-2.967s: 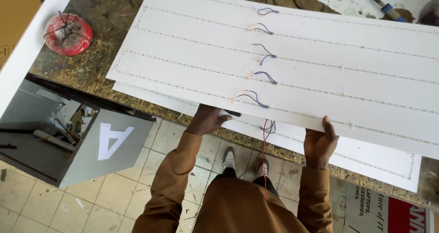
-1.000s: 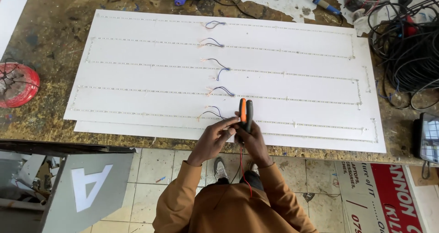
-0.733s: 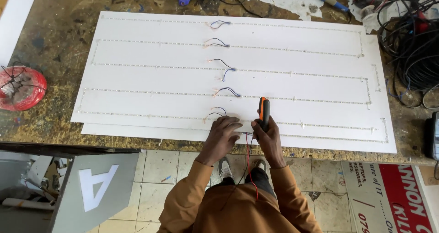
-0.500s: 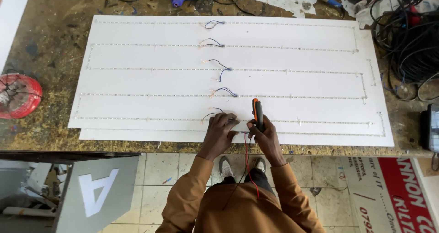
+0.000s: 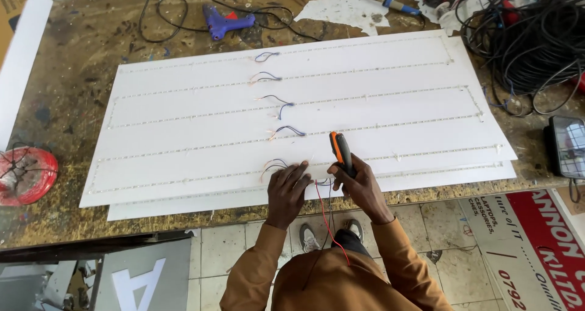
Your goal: Cutting, stripping, and arranging electrical wires to connect LED strips on a sign backing board.
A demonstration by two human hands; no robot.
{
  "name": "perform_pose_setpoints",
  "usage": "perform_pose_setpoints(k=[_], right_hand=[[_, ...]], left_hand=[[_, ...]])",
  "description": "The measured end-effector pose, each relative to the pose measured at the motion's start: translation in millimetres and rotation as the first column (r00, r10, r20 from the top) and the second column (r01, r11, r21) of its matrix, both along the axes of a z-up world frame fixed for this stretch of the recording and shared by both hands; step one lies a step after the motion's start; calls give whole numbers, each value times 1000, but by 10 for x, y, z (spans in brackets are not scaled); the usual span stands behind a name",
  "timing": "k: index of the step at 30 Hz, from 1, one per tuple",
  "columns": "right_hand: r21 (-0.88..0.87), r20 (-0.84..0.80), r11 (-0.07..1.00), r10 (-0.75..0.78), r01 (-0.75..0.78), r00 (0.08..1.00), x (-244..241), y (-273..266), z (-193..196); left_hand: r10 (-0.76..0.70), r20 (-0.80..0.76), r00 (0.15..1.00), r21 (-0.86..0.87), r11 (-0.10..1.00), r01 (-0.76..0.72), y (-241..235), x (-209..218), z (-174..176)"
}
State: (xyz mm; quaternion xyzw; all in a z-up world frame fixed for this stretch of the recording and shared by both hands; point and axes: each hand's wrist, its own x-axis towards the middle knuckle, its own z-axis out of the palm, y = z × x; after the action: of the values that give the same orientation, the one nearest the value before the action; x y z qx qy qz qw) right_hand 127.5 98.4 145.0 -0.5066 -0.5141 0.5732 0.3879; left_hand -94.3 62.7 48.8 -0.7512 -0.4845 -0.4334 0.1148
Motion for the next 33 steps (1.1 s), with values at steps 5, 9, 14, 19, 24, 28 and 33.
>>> perform_pose_setpoints(k=[5, 9, 14, 19, 24, 28, 33], right_hand=[[-6, 77, 999, 41, -41, 996, 61, -4, -74], [-45, 80, 998, 51, -47, 995, 96, 40, -425], [-36, 91, 998, 56, -53, 994, 139, 41, -787], [7, 78, 1000, 18, -19, 997, 162, 41, -1051], [-4, 18, 999, 41, -41, 999, 168, 86, -1041], [15, 13, 999, 51, -51, 999, 157, 91, -931], [-35, -26, 999, 28, -29, 999, 183, 8, -827]], left_hand=[[-4, 9, 1000, -71, 997, 4, -121, 51, -18], [29, -6, 1000, -203, 979, -30, -171, 83, -240], [17, 70, 997, -314, 949, 6, -175, 86, -152], [3, 83, 997, -378, 925, 28, -171, 102, -93], [12, 108, 994, -415, 909, 34, -167, 94, -55], [11, 126, 992, -417, 908, 43, -158, 89, -74], [2, 156, 988, -428, 901, 66, -162, 79, -55]])
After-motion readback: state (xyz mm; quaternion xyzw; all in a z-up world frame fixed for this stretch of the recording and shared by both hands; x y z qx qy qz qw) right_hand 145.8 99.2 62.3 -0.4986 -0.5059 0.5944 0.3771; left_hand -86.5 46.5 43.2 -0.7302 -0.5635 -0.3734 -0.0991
